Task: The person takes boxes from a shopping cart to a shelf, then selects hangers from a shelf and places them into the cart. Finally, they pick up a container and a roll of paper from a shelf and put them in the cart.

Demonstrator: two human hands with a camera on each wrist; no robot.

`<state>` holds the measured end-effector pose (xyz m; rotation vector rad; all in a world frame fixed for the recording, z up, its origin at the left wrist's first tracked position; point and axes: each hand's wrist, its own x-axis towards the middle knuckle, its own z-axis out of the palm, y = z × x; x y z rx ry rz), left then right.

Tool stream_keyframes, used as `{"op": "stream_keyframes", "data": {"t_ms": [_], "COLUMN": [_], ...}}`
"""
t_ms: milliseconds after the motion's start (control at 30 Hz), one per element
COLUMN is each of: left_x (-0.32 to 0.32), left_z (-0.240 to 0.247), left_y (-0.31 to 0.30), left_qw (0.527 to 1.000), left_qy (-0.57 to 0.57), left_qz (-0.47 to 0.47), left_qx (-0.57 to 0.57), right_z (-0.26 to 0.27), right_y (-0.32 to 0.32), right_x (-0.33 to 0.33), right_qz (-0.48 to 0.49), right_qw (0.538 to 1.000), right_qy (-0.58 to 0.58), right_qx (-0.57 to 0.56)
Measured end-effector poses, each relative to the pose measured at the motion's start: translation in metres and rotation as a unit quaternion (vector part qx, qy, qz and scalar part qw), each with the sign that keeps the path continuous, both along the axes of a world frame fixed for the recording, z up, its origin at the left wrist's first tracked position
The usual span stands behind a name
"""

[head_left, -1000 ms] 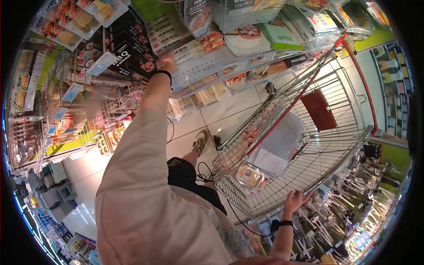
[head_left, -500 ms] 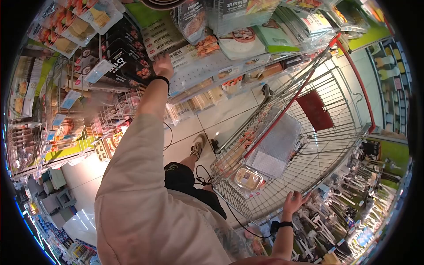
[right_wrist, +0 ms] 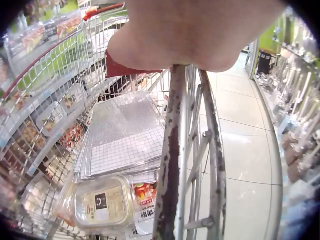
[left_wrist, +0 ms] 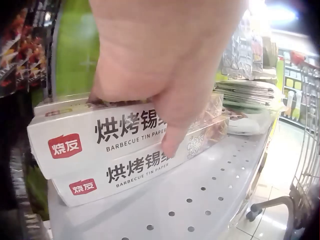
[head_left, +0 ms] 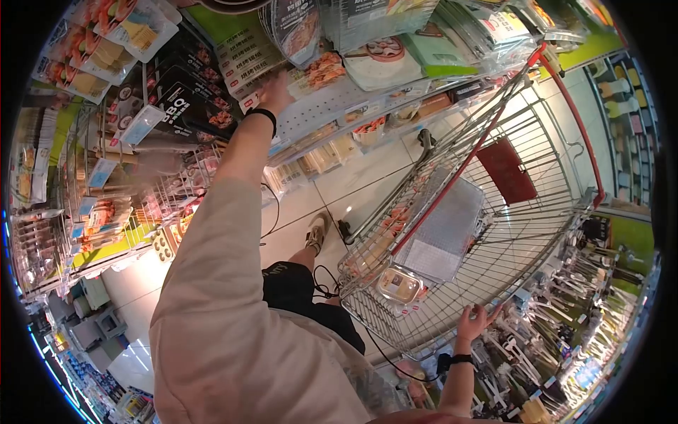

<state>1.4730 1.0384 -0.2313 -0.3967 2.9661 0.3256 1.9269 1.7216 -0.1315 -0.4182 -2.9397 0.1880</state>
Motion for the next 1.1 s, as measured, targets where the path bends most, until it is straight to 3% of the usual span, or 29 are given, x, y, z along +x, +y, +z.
{"op": "stream_keyframes", "data": {"t_ms": [67, 267, 367, 467, 567, 667, 900, 1100], "left_x": [0.005, 0.004, 0.007, 0.013, 0.01, 0.007, -0.003, -0.003], "left_z": [0.019, -0.007, -0.007, -0.009, -0.023, -0.013, -0.015, -0.019], "left_y": [0.011, -0.018, -0.015, -0.008, -0.01, -0.004, -0.006, -0.005], "left_qw": [1.0, 0.997, 0.993, 0.971, 0.946, 0.958, 0.958, 0.951], "left_qy": [-0.011, 0.048, 0.058, 0.162, 0.196, 0.132, 0.152, 0.172], "left_qz": [0.013, -0.017, 0.022, -0.013, -0.103, -0.068, -0.068, -0.071], "left_qx": [-0.015, -0.051, -0.096, -0.176, -0.235, -0.245, -0.234, -0.247], "right_z": [0.0, -0.003, -0.007, -0.001, -0.004, -0.005, -0.008, -0.003], "right_y": [-0.002, 0.01, 0.01, 0.002, 0.005, 0.009, 0.009, 0.004], "right_x": [-0.001, 0.003, 0.004, 0.0, 0.002, 0.003, 0.004, 0.001], "right_qz": [-0.005, -0.047, -0.028, -0.051, -0.072, -0.044, -0.045, 0.011], "right_qw": [1.0, 0.997, 0.999, 0.998, 0.995, 0.998, 0.998, 0.999], "right_qy": [0.002, -0.062, -0.026, -0.038, -0.053, -0.044, -0.038, -0.009], "right_qx": [0.0, -0.005, 0.005, -0.018, -0.044, -0.015, -0.022, 0.05]}}
